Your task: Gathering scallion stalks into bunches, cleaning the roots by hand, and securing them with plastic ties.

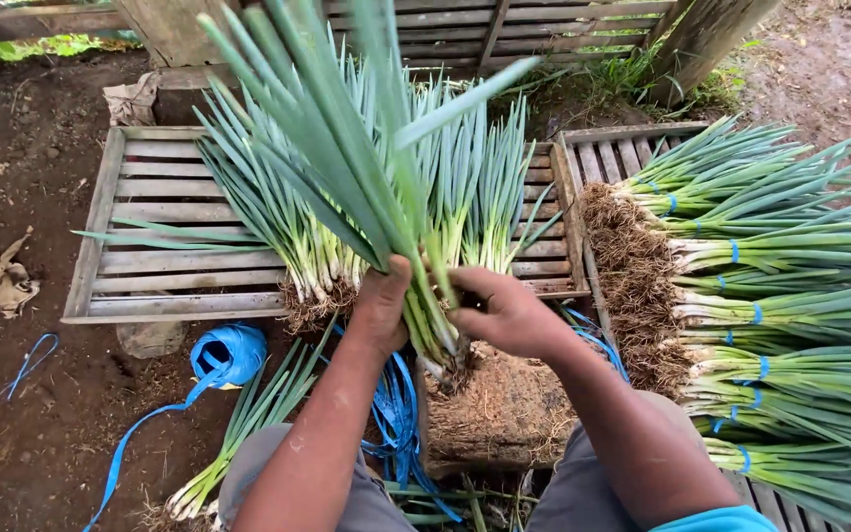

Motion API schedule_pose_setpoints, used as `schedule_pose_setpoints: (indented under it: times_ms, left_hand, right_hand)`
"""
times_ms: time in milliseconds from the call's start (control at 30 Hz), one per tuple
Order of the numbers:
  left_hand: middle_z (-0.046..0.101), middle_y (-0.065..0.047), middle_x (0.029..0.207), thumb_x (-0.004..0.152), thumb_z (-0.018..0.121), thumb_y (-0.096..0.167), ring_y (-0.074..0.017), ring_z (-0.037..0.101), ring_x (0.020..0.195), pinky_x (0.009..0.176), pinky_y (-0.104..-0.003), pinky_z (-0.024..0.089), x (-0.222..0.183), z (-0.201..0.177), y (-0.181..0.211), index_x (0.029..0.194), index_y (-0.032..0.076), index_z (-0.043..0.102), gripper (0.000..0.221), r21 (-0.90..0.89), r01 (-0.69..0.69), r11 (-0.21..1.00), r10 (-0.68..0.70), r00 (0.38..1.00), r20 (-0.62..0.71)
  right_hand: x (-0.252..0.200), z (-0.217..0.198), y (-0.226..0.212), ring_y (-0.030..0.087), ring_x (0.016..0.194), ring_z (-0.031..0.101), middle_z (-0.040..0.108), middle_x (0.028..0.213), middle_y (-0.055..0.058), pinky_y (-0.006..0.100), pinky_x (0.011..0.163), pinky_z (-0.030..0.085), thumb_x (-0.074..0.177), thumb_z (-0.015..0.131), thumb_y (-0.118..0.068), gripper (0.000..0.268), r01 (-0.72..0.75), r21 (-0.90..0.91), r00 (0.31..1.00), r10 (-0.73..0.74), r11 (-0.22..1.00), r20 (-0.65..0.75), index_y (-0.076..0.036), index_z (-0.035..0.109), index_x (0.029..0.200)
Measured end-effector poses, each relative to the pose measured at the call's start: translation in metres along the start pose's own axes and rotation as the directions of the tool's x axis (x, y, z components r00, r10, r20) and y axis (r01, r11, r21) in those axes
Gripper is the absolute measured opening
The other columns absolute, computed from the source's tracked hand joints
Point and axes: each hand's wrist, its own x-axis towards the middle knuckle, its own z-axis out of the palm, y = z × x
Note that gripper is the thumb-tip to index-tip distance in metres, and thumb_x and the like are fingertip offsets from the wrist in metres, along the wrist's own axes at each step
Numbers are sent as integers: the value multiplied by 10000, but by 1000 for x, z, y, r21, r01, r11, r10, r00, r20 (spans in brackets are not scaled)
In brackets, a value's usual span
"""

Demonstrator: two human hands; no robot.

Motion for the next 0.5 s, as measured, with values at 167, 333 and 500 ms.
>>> schedule_pose_setpoints:
  times_ms: [167, 333, 500]
  left_hand:
    - [702, -95, 897, 790, 901, 273, -217, 721, 793, 844, -454, 630, 9, 7, -17, 1150, 7, 655, 511, -142, -37, 989, 10, 983, -185]
    - [740, -145, 862, 729, 931, 47, -281, 753, 710, 745, -462, 646, 26, 4, -33, 1106, 4, 659, 466, -280, -27, 960, -48, 965, -257]
    - [712, -89, 894, 717, 940, 105, -218, 711, 789, 759, -401, 617, 17, 17, -12, 1100, 21, 664, 479, -246, -25, 969, -63, 937, -343]
  right_hand:
    - [-3, -1, -8, 324, 1117, 669, 670, 1192, 172, 487, 1012, 538, 918, 633, -36, 497, 18, -289, 999, -3, 957, 52, -49, 569, 1410]
    - [1, 10, 14, 351, 1097, 691, 681, 1164, 182, 476, 956, 572, 916, 672, -44, 434, 143, -473, 988, -155, 869, 12, -23, 610, 1346]
    - [-3, 16, -16, 330, 1214, 630, 650, 1276, 185, 470, 1078, 498, 913, 696, -117, 602, -39, -441, 997, 4, 897, -80, -68, 486, 1474]
